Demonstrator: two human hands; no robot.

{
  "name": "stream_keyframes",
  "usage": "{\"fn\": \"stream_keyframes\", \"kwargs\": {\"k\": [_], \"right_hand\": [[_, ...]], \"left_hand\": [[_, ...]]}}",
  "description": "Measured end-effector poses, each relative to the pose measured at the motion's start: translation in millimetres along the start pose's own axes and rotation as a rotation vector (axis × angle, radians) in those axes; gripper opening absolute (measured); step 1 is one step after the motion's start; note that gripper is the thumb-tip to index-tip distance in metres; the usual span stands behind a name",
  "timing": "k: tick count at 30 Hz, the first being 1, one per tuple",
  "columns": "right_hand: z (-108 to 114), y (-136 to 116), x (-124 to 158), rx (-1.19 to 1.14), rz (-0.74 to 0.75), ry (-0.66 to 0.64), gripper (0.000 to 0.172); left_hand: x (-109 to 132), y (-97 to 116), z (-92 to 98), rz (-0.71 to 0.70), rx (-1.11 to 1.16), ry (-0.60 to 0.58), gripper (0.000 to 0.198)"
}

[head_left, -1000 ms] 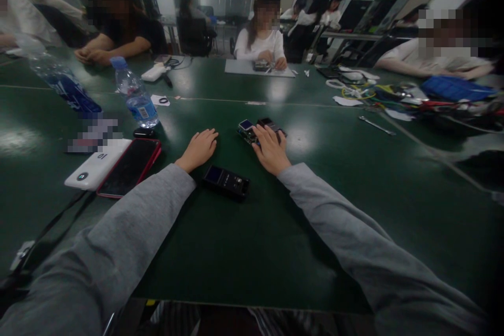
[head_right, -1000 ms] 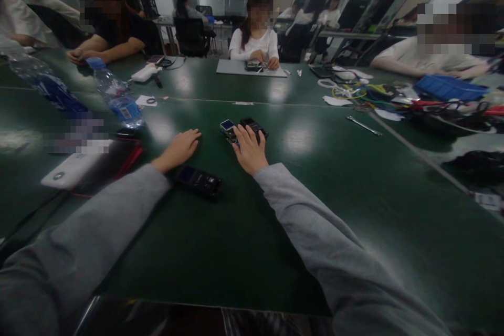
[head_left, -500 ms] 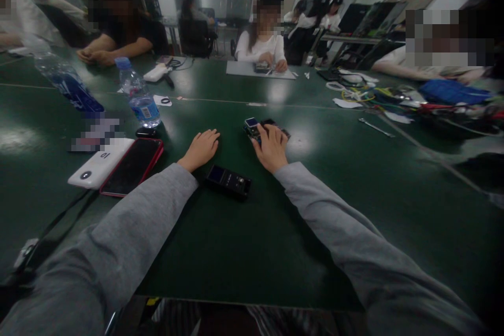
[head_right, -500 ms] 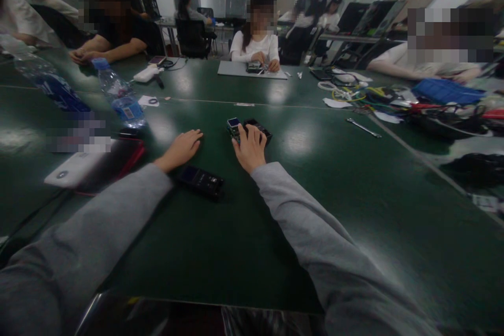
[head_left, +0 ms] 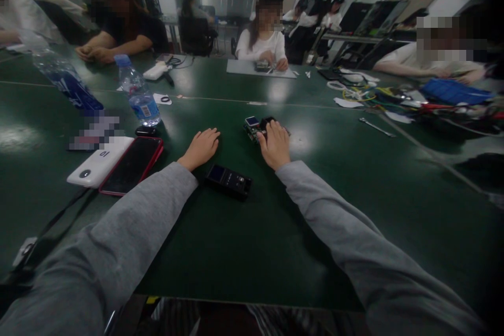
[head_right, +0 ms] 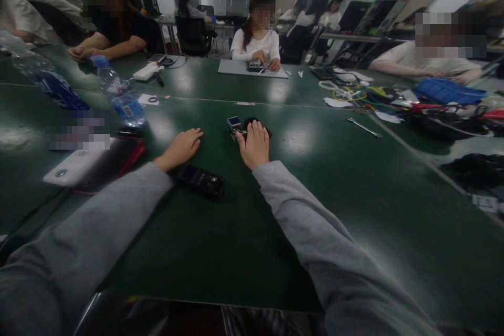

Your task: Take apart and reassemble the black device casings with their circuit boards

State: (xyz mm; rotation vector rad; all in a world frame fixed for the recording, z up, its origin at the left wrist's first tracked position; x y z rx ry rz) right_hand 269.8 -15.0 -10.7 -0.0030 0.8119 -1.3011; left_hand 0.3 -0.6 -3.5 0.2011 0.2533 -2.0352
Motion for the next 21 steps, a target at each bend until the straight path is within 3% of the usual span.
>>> {"fn": "stream_keyframes", "kwargs": {"k": [3,7,11,21], "right_hand": [[6.5,-5.9,1.5,-0.04,0.031,0.081,0.065],[20.7,-20.2,4.2,-0.087,0.151,0.166,0.049],[24.7,-25.7,4.6,-0.159,0.21,0.135,0.04],[20.5,-21.6,4.6,-0.204,0.151,0.1,0.041]], "left_hand": [[-0.3,-0.4,-0.7,-0.002,0.001,-0.003,0.045],[-1.5,-1.9,-2.2,0.002,0.002,-0.008,0.046],[-1.3,-1.0,-0.2,0.004,-0.003,-0.017,0.045],[-1.3,0.2,0.8,0.009,0.0,-0.019,0.045]]}}
Point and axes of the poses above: each hand's wrist, its own x-axis away from the middle knuckle, its own z-axis out of the back of the hand, y = z × x, the point moved 1 cm from there along -x, towards the middle knuckle, and after that the axes turned 14 degrees about -x, right-handed, at the moved point
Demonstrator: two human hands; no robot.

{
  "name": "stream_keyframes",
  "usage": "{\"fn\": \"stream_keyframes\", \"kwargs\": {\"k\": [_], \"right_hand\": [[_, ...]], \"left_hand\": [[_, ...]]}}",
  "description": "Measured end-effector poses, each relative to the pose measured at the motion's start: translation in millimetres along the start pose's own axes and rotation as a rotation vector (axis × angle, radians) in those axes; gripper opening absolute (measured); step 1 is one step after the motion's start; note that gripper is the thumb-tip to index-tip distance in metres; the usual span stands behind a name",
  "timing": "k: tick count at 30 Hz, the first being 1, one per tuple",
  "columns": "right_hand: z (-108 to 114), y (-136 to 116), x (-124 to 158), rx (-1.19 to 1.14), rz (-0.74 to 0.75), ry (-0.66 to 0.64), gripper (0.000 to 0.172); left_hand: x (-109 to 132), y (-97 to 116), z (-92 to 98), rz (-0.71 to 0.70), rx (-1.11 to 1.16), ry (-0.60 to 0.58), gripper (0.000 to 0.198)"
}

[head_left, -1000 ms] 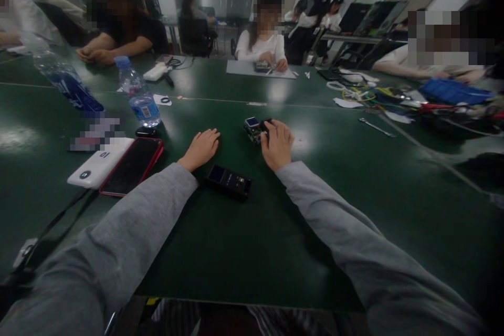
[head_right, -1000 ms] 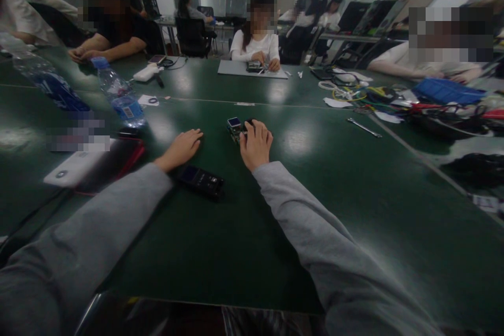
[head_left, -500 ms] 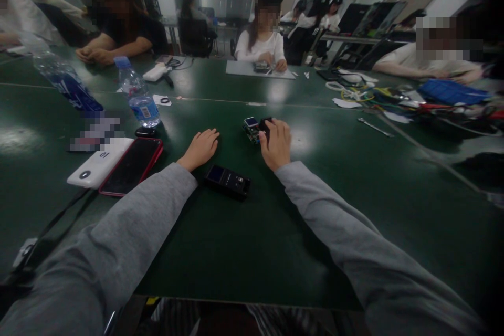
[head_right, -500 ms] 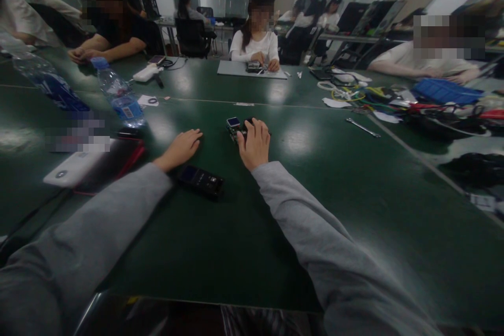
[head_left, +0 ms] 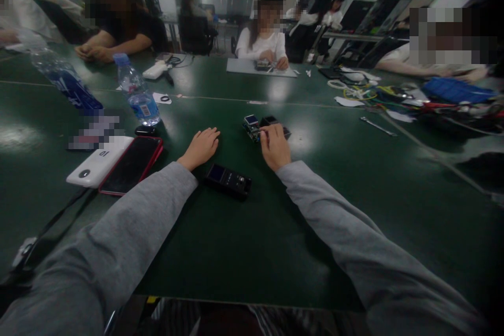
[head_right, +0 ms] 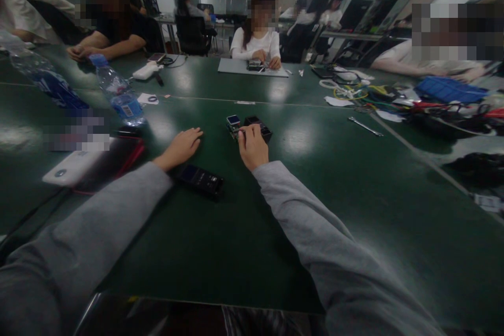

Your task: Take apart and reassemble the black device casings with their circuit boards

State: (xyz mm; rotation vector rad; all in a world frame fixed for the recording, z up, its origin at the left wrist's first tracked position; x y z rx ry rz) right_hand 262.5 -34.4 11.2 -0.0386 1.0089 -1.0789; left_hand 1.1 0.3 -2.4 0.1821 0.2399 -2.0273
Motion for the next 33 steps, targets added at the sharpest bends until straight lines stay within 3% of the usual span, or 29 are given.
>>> {"fn": "stream_keyframes", "kwargs": {"k": [5,13,18,21,26,33], "right_hand": [[3.1,5.1,-1.5,0.059,-0.015,0.126,0.039],[-5.7,24.2,-3.0,-0.061,-0.123,0.13,0.032],[3.0,28.5,-3.6,0.011,-0.105,0.327,0.023],[1.8,40.9,-3.4,0.024,-0.167,0.384,0.023],[-5.0,56.4,-3.7,-0.018,-0.273,0.348,0.026],[-3.0,37.9,-3.6,-0.068,-0.219,0.281,0.026]], "left_hand": [[0.0,-1.0,-1.3,-0.004,-0.003,0.003,0.045],[0.9,-1.0,0.4,-0.01,0.001,0.008,0.046],[-0.2,-1.2,-0.9,-0.005,0.006,0.003,0.045],[-0.3,-0.7,-0.4,-0.002,0.004,-0.004,0.046],[0.6,0.5,1.5,-0.004,0.0,-0.001,0.045],[-0.2,-0.7,-1.5,-0.004,0.0,0.009,0.045]]}}
Point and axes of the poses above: each hand's wrist, its own x-axis away from the middle knuckle, its own z-axis out of the back of the hand, y = z × x, the point moved 1 cm from there along -x, towards the middle knuckle, and after that the axes turned 14 degrees about -x, right-handed, at the moved point
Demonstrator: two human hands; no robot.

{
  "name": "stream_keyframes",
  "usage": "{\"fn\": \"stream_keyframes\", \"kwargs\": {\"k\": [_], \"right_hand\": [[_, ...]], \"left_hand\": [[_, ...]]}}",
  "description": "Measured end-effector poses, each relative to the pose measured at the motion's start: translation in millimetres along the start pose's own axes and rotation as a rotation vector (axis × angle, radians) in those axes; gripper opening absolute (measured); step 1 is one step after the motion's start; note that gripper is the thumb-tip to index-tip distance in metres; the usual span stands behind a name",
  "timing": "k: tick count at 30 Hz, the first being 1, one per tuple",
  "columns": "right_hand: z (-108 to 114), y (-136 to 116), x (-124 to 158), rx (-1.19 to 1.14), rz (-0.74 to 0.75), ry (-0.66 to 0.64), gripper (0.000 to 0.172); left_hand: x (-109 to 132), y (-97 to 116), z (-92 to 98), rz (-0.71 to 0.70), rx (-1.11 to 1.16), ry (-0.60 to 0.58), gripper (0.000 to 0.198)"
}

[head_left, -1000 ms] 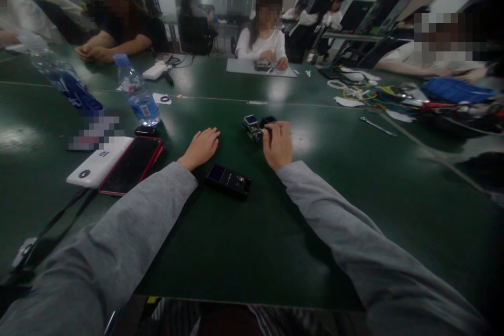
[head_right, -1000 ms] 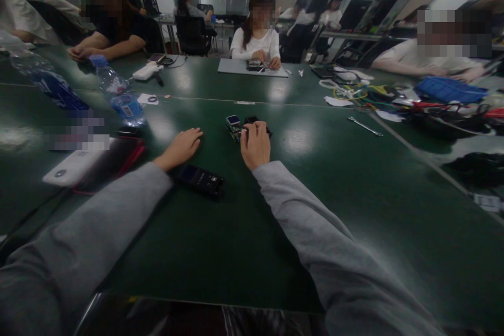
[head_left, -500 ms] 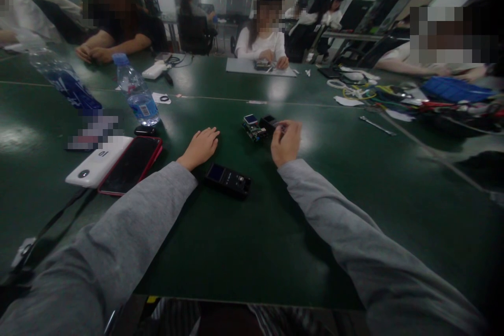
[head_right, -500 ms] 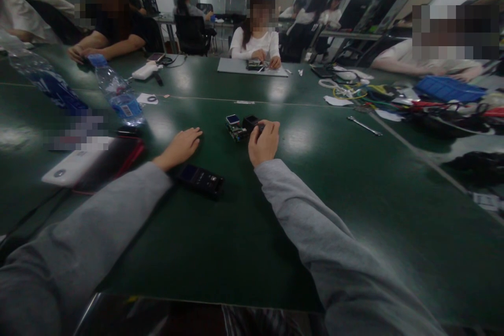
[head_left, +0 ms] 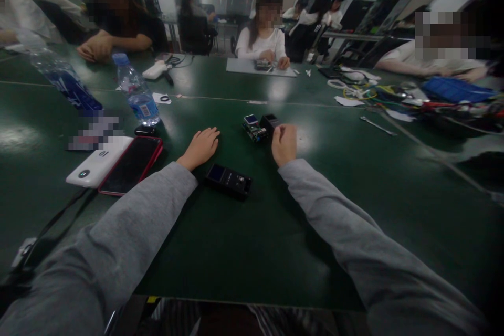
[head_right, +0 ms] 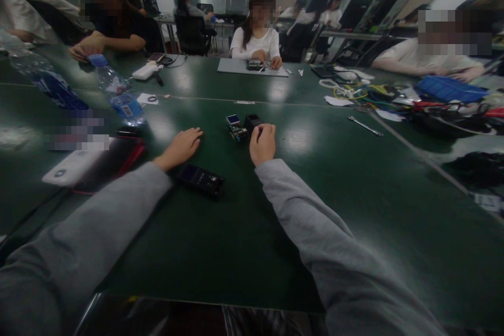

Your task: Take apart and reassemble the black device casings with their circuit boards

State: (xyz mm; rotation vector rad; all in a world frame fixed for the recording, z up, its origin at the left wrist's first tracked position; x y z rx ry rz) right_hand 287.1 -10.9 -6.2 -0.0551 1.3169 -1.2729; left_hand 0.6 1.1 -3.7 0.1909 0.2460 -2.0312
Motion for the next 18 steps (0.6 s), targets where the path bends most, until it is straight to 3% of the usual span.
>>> {"fn": "stream_keyframes", "kwargs": {"k": [6,11,18], "right_hand": [[6.2,-26.9,5.5,-0.002,0.133,-0.071,0.022],[7.4,-67.8,29.9,-0.102,0.239,-0.178,0.021],[5.6,-116.7,73.3,-0.487,0.103,-0.453,0.031]], "left_hand": [[0.1,-0.3,1.2,-0.003,0.005,0.004,0.046],[0.6,-0.3,0.5,-0.002,0.01,0.0,0.045],[-0.3,0.3,-0.9,0.003,-0.002,0.0,0.046]]}}
Point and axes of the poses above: each hand's wrist, its own x-axis away from the middle knuckle, its own z-axis out of the back of the hand, y = z × x, the point moved 1 cm from there along -x, towards the middle knuckle, and after that the axes turned 14 degrees about -x, right-handed, at the moved point
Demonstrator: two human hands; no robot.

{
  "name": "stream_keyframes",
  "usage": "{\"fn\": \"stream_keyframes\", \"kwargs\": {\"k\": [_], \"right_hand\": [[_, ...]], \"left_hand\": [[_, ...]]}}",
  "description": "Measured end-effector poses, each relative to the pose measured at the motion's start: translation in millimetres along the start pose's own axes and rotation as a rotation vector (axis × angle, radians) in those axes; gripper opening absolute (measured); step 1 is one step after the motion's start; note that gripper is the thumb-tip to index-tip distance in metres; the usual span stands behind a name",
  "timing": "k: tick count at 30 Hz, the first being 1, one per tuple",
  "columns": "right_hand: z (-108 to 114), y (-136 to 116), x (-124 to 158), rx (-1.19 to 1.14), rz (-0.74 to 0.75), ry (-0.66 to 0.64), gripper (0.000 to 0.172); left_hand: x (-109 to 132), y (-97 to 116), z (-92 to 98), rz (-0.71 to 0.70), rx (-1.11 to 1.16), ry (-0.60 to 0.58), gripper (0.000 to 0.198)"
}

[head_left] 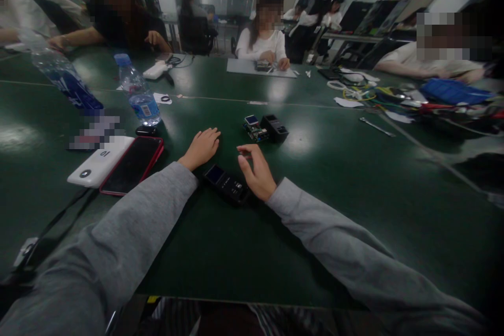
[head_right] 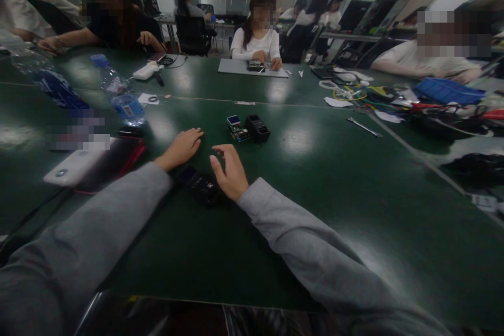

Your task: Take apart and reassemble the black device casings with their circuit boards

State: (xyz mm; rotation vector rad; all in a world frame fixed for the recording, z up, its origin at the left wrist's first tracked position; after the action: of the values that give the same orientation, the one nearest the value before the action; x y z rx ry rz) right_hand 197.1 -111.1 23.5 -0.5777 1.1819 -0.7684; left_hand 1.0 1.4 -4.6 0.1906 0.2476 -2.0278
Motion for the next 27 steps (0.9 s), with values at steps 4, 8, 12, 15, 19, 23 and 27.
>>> {"fn": "stream_keyframes", "kwargs": {"k": [4,8,12,15,19,23,27], "right_hand": [[-7.4,-5.0,7.2,-0.139,-0.11,-0.028,0.038],[-6.3,-8.0,7.3,-0.202,-0.143,0.036,0.038],[-3.6,-21.7,5.5,-0.148,-0.104,-0.006,0.037],[-5.8,-35.2,7.5,-0.093,-0.058,-0.167,0.041],[-13.5,-44.9,14.9,-0.039,-0.051,-0.405,0.056],[-16.4,-45.3,18.0,-0.025,-0.1,-0.465,0.057],[-11.2,-34.7,12.6,0.048,-0.107,-0.414,0.054]], "left_hand": [[0.3,1.0,1.8,0.004,0.002,-0.006,0.046],[0.4,1.0,1.7,0.008,0.001,-0.004,0.046],[0.4,1.0,1.7,0.006,-0.003,-0.001,0.046],[1.0,1.7,2.9,0.003,-0.006,-0.002,0.046],[2.0,2.1,3.7,-0.002,-0.008,0.006,0.045],[1.8,1.0,2.1,0.001,-0.002,0.007,0.045],[0.7,0.5,0.7,0.002,0.004,0.003,0.045]]}}
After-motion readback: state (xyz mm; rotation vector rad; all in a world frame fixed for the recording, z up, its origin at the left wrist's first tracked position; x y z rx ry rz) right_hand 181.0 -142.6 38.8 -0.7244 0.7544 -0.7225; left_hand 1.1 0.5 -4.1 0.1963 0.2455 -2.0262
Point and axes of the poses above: each hand's wrist, its own x-axis away from the middle knuckle, its own z-axis out of the back of the hand, y = z × x, the point moved 1 cm from there along -x, towards the middle knuckle, and after that the axes turned 14 degrees about -x, right-handed, at the moved point
